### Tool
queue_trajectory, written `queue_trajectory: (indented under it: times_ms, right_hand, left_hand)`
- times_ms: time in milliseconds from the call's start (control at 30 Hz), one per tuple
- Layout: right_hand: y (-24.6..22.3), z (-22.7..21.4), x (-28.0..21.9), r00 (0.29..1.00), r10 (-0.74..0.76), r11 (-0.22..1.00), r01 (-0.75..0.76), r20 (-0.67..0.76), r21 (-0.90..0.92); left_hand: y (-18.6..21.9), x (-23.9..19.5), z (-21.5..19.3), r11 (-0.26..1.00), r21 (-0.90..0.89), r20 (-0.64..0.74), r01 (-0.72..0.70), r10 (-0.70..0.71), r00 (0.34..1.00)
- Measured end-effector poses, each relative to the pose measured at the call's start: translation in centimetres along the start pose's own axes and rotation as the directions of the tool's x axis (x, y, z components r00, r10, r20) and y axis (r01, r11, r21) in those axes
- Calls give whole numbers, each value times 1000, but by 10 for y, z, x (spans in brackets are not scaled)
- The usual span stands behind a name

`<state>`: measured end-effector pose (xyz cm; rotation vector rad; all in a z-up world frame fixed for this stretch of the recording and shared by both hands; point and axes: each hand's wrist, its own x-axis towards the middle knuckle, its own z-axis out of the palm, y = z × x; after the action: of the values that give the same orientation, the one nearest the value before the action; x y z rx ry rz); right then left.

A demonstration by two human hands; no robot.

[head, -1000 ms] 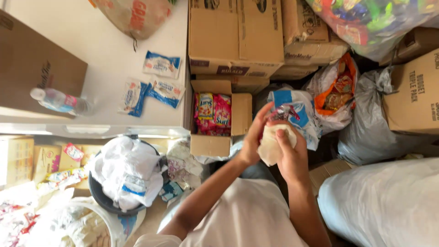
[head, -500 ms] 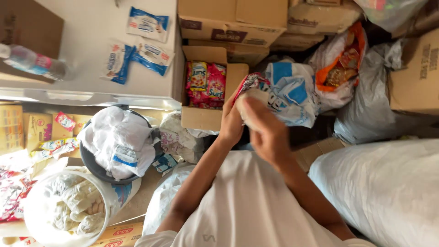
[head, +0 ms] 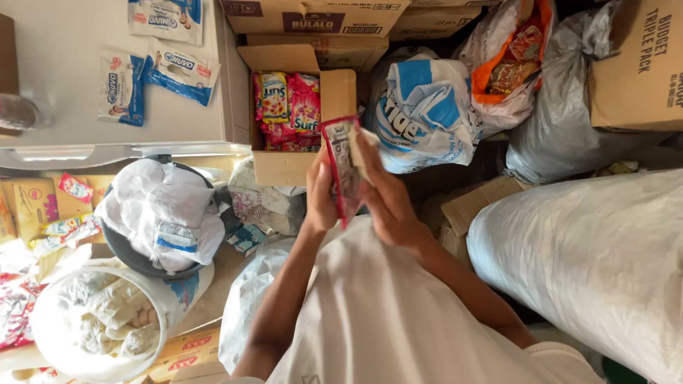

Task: Bagging small detergent packets from a box into plastic bags

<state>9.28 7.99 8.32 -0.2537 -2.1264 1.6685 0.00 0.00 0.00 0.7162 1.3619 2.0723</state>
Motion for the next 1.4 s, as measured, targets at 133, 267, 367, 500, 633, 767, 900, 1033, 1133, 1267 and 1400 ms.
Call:
queue_trajectory:
  times_ms: [133, 267, 367, 500, 633, 767, 900, 1033, 1133, 1267, 1400]
  right_hand:
    - [6, 17, -8, 993, -97, 993, 101, 66, -59]
    - [-5, 11, -16, 939, -136, 898, 252, 317, -360]
    - [11, 5, -6, 917, -126, 800, 320, 379, -507]
    - [25, 1, 25, 933, 42, 916, 106, 356, -387]
    - [-2, 5, 23, 910, -39, 882, 226, 413, -413]
    - [-20, -4, 3, 821, -52, 824, 356, 568, -440]
    - [-4, -3, 20, 835, -8, 787, 344, 550, -511]
    - [-10, 13, 48, 872, -72, 831, 321, 484, -455]
    - [-19, 17, 41, 870, -106, 840, 338, 482, -425]
    - [-24, 5, 27, 791, -76, 804, 409, 607, -433]
    - [4, 2, 41, 833, -73, 709, 430, 549, -559]
  left_hand:
    - [-10, 9, 24, 934, -297, -111, -198, 172, 979]
    - [4, 14, 5, 538, -839, -113, 85, -324, 939]
    - [23, 12, 9, 496, -855, -106, 154, -457, 883]
    - [0, -17, 16, 526, -815, 17, 244, -400, 917]
    - [-44, -16, -1, 516, -856, -142, 14, -262, 955]
    - [1, 10, -20, 377, -918, -91, 120, -497, 863]
    - [27, 9, 4, 208, -973, 15, 103, -386, 922]
    - [-29, 4, 8, 293, -956, -10, -4, -19, 1000]
    - [-14, 20, -1, 527, -749, -152, -401, 452, 879]
    - [65, 35, -25, 415, -909, -98, 27, -276, 956]
    - [65, 33, 4, 822, -567, -150, -47, -46, 988]
